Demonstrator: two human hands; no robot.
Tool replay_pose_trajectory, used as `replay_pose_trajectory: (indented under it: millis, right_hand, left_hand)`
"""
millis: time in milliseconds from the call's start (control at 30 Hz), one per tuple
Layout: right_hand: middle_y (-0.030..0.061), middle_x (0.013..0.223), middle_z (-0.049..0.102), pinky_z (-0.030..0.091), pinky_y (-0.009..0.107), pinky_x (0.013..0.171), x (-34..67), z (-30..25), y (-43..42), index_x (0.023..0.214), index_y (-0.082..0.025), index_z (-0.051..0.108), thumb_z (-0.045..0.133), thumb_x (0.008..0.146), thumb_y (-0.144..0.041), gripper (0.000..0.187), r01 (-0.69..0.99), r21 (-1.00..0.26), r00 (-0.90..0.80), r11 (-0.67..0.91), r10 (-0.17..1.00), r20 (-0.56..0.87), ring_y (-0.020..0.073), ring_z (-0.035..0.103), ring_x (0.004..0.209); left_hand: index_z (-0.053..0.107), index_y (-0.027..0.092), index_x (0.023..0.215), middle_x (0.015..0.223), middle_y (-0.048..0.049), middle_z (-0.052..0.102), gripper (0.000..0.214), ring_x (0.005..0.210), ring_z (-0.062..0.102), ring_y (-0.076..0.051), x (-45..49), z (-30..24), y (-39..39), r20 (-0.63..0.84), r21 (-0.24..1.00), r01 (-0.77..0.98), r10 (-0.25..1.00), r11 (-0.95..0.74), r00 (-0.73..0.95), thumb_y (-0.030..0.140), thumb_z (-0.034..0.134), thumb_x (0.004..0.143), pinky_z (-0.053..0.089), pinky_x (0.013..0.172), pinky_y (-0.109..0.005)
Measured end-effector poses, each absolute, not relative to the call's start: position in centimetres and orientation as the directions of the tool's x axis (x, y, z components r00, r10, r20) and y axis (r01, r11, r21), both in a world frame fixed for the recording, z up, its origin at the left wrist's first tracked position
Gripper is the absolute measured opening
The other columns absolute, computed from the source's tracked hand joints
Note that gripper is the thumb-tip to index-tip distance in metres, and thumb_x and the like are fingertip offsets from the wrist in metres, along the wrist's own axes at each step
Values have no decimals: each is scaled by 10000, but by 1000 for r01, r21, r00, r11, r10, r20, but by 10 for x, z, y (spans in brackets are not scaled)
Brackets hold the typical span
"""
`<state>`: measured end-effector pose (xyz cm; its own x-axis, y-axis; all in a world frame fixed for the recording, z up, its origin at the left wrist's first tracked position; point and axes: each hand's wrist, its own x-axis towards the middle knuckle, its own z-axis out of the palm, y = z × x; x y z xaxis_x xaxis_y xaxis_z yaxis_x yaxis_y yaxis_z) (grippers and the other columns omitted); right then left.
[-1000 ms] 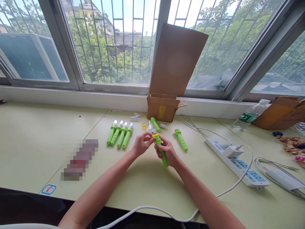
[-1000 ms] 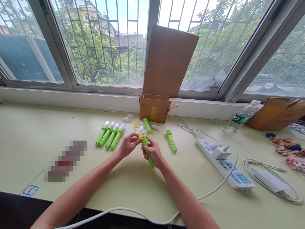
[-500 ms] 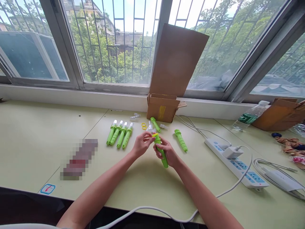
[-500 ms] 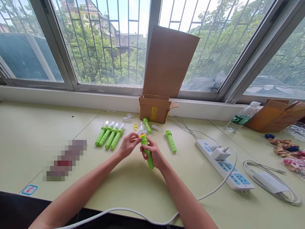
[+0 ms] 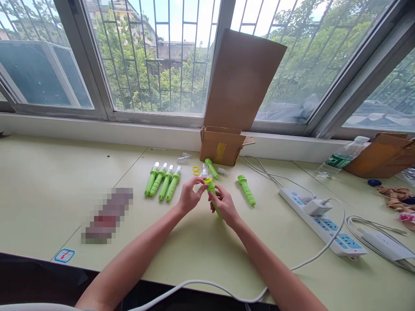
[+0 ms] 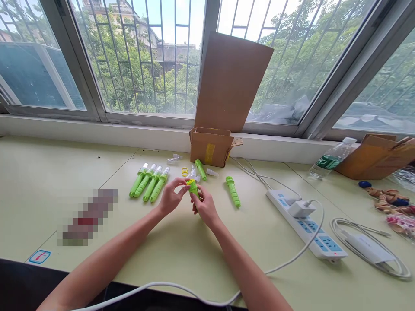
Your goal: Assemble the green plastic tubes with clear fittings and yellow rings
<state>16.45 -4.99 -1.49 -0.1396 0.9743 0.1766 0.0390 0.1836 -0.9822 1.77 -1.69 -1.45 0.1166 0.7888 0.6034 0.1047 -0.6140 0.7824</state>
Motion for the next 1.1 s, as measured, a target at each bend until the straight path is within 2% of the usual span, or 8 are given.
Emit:
replay_pose_trajectory:
  millis: [133, 300, 567, 867, 1000, 1100]
  right_hand:
    - [-59, 564, 473, 369, 214, 376, 164, -15, -52, 1006, -190, 549, 492, 870, -440, 290, 71, -966, -203, 249, 952, 230, 84, 429, 402]
    - [-56, 563, 471, 329, 217, 373, 165, -14, -54, 862, -191, 523, 480, 875, -421, 235, 26, -974, -241, 224, 947, 211, 81, 415, 392]
    - [-58, 565, 467, 297, 202, 342, 164, -13, -56, 840, -202, 506, 522, 850, -430, 229, -198, -980, -306, 27, 948, 88, 68, 383, 353]
    - [-50, 542, 462, 244, 180, 328, 168, -10, -57, 732, -200, 461, 525, 838, -433, 263, -325, -932, -391, -157, 920, -18, 58, 337, 355]
    - [-52, 526, 449, 245, 176, 311, 167, -10, -57, 712, -201, 447, 517, 830, -466, 299, -253, -952, -400, -174, 915, -61, 63, 326, 362]
    - [-48, 556, 494, 331, 202, 325, 163, -13, -55, 771, -201, 492, 603, 777, -450, 273, -53, -998, -297, -39, 955, -21, 84, 405, 374]
  left_hand:
    - [560, 197, 853, 1093, -75, 671, 118, 1018, 639, -200, 17, -13, -20, 636, 744, 155, 759, -651, 137, 303, 607, 833, 501, 929, -404]
    - [560, 197, 849, 1077, -72, 682, 116, 999, 651, -193, 15, -10, -20, 635, 731, 168, 750, -661, 187, 300, 611, 834, 510, 920, -387]
    - [577, 182, 841, 1042, -81, 696, 151, 971, 671, -206, 12, -11, -16, 657, 719, 124, 727, -684, 199, 318, 636, 812, 534, 915, -398]
    - [553, 176, 823, 993, -77, 697, 166, 993, 665, -207, 14, -10, -18, 632, 762, 19, 749, -647, 197, 310, 649, 804, 538, 922, -412]
    - [532, 174, 825, 965, -80, 698, 160, 1007, 660, -212, 17, -12, -17, 601, 795, -34, 778, -606, 185, 301, 631, 821, 550, 895, -404]
    - [537, 175, 816, 970, -81, 700, 153, 988, 667, -211, 19, -16, -16, 597, 798, -6, 790, -602, 137, 300, 625, 825, 557, 876, -394]
